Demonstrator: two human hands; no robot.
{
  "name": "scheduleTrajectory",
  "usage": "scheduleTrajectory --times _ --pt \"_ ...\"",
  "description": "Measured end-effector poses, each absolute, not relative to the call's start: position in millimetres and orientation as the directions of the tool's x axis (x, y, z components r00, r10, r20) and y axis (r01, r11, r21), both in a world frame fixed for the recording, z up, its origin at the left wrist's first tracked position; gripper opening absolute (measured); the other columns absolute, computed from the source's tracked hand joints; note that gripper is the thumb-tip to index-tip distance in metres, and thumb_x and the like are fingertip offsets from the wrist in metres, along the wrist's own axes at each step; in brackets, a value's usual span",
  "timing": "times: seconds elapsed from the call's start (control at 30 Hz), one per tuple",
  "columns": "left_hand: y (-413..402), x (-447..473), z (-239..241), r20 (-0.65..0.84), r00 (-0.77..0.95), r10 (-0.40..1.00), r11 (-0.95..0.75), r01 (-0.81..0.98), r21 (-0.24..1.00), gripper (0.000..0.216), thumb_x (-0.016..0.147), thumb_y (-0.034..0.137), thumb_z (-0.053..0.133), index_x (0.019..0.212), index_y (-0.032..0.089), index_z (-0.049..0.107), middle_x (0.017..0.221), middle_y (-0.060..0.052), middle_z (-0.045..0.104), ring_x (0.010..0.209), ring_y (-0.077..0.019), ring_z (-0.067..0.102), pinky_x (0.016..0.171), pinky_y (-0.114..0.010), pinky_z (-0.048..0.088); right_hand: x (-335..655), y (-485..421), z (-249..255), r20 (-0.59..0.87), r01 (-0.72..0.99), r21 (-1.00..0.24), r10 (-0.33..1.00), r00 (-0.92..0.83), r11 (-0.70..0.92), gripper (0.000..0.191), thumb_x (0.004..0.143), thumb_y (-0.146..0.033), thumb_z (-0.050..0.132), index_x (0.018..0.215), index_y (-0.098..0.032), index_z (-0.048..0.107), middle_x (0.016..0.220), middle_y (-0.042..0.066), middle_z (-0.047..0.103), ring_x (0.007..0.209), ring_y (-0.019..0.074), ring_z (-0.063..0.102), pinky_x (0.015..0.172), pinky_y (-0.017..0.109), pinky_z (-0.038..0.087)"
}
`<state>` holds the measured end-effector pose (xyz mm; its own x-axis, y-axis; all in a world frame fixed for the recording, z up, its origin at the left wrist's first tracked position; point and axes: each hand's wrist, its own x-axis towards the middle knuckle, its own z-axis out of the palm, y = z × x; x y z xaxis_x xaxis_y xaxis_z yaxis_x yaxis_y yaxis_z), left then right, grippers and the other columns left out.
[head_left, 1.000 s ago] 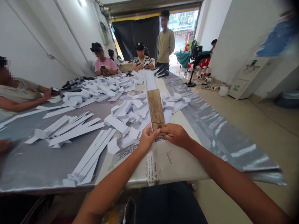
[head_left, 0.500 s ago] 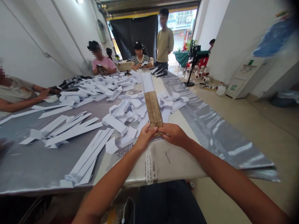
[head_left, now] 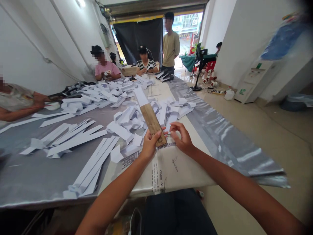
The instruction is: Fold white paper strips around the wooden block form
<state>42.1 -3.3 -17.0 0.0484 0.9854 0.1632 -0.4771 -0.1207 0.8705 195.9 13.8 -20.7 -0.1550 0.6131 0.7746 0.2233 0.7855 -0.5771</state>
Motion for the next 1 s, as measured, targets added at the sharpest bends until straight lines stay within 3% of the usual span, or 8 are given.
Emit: scheduleTrajectory --times 0.07,0.13,0.27,0.4,0.57,0.7,0.9,1.0 --pt "-5.9 45.0 -16.8 0.138 0.130 0.982 -0.051 -0.518 0.854 0.039 0.071 0.032 0.072 0.102 0.015 0.058 0.110 -0.012 0.067 0.088 -0.0221 0.068 0.075 -0.033 0.054 195.4 13.5 -18.0 0.755 0.252 -0.615 0.651 -0.085 0.747 0.030 0.094 -0.032 0.041 0.118 -0.024 0.056 0.102 0.008 0.058 0.095 0.0200 0.057 0.085 0.038 0.048" --pt "-8.5 47.2 -17.4 0.102 0.180 0.978 0.018 -0.567 0.824 0.041 0.070 0.036 0.072 0.102 0.014 0.058 0.105 -0.011 0.068 0.088 -0.0227 0.068 0.076 -0.034 0.054 194.3 11.9 -16.2 0.756 0.258 -0.581 0.630 -0.179 0.772 0.035 0.095 -0.033 0.036 0.122 -0.025 0.056 0.121 0.009 0.054 0.111 0.0226 0.052 0.093 0.041 0.044" --pt "-10.3 46.7 -20.9 0.035 0.201 0.979 0.099 -0.618 0.780 0.040 0.070 0.040 0.072 0.097 0.012 0.060 0.088 -0.007 0.070 0.079 -0.0197 0.068 0.072 -0.030 0.054 190.6 5.6 -15.3 0.762 0.218 -0.485 0.532 -0.370 0.847 0.048 0.096 -0.040 0.027 0.140 -0.025 0.039 0.145 0.008 0.039 0.131 0.0257 0.037 0.107 0.048 0.031" --pt "-10.6 46.7 -24.9 0.050 0.311 0.949 0.140 -0.557 0.819 0.043 0.067 0.032 0.076 0.101 0.013 0.059 0.090 -0.007 0.071 0.077 -0.0187 0.068 0.070 -0.029 0.054 191.4 3.4 -13.5 0.740 0.213 -0.532 0.572 -0.354 0.820 0.051 0.097 -0.041 0.022 0.144 -0.025 0.029 0.151 0.006 0.030 0.138 0.0255 0.026 0.111 0.050 0.027" --pt "-12.5 48.6 -20.7 0.009 0.381 0.925 0.219 -0.551 0.805 0.049 0.070 0.042 0.071 0.106 0.012 0.059 0.098 -0.013 0.070 0.091 -0.0273 0.067 0.076 -0.037 0.055 197.2 7.3 -11.0 0.730 0.199 -0.613 0.645 -0.229 0.765 0.050 0.096 -0.040 0.028 0.144 -0.026 0.025 0.149 0.010 0.033 0.132 0.0266 0.038 0.096 0.047 0.045" --pt "-8.1 37.6 -8.6 -0.002 0.386 0.923 0.261 -0.620 0.740 0.056 0.075 0.054 0.060 0.111 0.011 0.060 0.106 -0.015 0.068 0.100 -0.0285 0.064 0.074 -0.035 0.056 198.3 10.2 -13.4 0.858 0.263 -0.405 0.463 -0.222 0.876 0.042 0.090 -0.047 0.045 0.126 -0.025 0.047 0.135 0.012 0.048 0.123 0.0275 0.047 0.098 0.050 0.042" --pt "-3.0 29.3 -3.1 -0.044 0.401 0.915 0.313 -0.636 0.705 0.048 0.081 0.051 0.055 0.104 0.010 0.064 0.083 -0.011 0.071 0.060 -0.0174 0.066 0.044 -0.023 0.049 197.3 10.6 -18.9 0.905 0.409 -0.145 0.288 -0.314 0.901 0.016 0.078 -0.035 0.068 0.082 -0.023 0.059 0.110 0.010 0.058 0.105 0.0243 0.055 0.090 0.043 0.046" --pt "-4.1 33.1 -4.5 -0.065 0.373 0.925 0.300 -0.618 0.726 0.045 0.083 0.045 0.054 0.109 0.008 0.063 0.075 -0.009 0.070 0.050 -0.0141 0.062 0.046 -0.023 0.050 197.2 11.0 -19.7 0.899 0.437 -0.030 0.216 -0.382 0.899 0.012 0.080 -0.028 0.067 0.076 -0.021 0.058 0.098 0.009 0.058 0.099 0.0222 0.055 0.083 0.039 0.047"
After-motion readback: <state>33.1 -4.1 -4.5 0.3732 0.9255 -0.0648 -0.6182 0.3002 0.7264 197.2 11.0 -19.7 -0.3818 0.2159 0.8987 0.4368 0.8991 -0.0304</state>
